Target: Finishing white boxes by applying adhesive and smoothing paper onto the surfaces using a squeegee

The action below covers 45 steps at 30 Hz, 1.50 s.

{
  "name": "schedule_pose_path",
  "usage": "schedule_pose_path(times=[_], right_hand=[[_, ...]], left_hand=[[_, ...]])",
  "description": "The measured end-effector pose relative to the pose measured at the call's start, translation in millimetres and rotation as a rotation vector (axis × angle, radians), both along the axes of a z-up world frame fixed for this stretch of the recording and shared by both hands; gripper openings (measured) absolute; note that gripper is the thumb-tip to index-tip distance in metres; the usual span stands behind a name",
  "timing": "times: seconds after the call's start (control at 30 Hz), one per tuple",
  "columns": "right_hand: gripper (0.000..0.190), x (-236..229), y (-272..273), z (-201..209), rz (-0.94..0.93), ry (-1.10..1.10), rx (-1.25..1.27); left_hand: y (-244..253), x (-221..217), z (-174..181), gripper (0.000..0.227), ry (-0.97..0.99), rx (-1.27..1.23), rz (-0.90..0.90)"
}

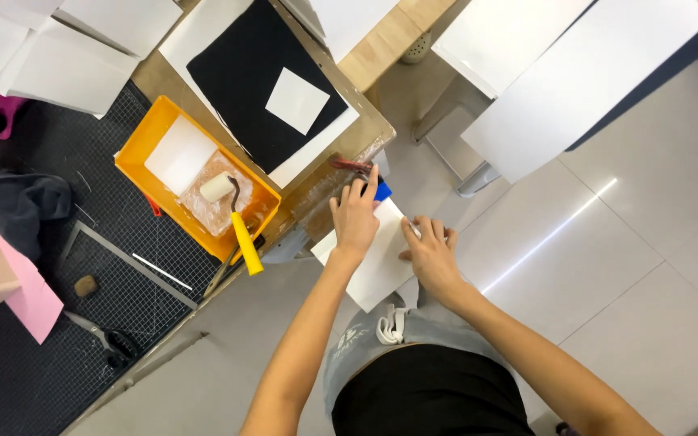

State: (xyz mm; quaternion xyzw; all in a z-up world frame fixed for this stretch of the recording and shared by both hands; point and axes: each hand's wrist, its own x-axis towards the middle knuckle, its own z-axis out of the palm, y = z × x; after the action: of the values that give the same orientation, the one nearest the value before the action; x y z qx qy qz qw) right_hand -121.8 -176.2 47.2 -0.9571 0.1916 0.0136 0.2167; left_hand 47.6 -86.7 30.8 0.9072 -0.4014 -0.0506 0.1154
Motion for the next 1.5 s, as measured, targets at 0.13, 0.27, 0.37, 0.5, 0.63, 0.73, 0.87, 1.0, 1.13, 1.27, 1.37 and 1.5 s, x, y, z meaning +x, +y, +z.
schedule_pose_path(times=[0.13, 0.27, 0.37, 0.5, 0.63, 0.73, 0.87, 1.0, 1.13, 1.27, 1.37, 1.5], right_hand=[[0.066, 0, 0, -3, -0.05, 0.001, 0.02], [0.066, -2, 1, -8, -0.092, -0.022, 0.025], [0.067, -1, 2, -12, -0.107, 0.018, 0.031], [0.066, -2, 2, -16, -0.142, 0.033, -0.015], [0.067, -2, 1, -23, -0.178, 0.017, -0.026], [0.064, -1, 1, -27, -0.21, 0.026, -0.014], [0.059, -10, -4, -38, -0.283, -0.019, 0.132], [0.052, -16, 5, -14, -0.448, -0.351, 0.564], [0.089, -38, 1, -9, -0.345, -0.291, 0.936], [0.092, -39, 2, -45, -0.295, -0.399, 1.054], [0.091, -38, -1, -53, -0.289, -0.471, 1.191], [0.09, -38, -15, -50, -0.204, -0.421, 1.245]], left_hand=[[17, 16, 5, 0.073, 0.067, -0.004, -0.134], [51, 23, 11, 0.072, 0.071, 0.018, -0.185], [78, 27, 9, 0.072, 0.054, 0.032, -0.202], [112, 32, 12, 0.072, 0.023, 0.014, -0.25], [147, 38, 14, 0.069, -0.004, 0.012, -0.29], [172, 43, 10, 0.072, -0.059, 0.039, -0.314], [155, 16, 43, 0.068, -0.136, 0.045, -0.257], [81, -24, 30, 0.064, 0.001, -0.071, -0.163], [22, -11, -14, 0.064, -0.082, -0.16, -0.04], [-4, -14, -4, 0.06, -0.141, -0.175, 0.032], [-1, -34, -3, 0.06, -0.156, -0.206, -0.049], [-4, -28, -12, 0.061, -0.184, -0.184, -0.032]])
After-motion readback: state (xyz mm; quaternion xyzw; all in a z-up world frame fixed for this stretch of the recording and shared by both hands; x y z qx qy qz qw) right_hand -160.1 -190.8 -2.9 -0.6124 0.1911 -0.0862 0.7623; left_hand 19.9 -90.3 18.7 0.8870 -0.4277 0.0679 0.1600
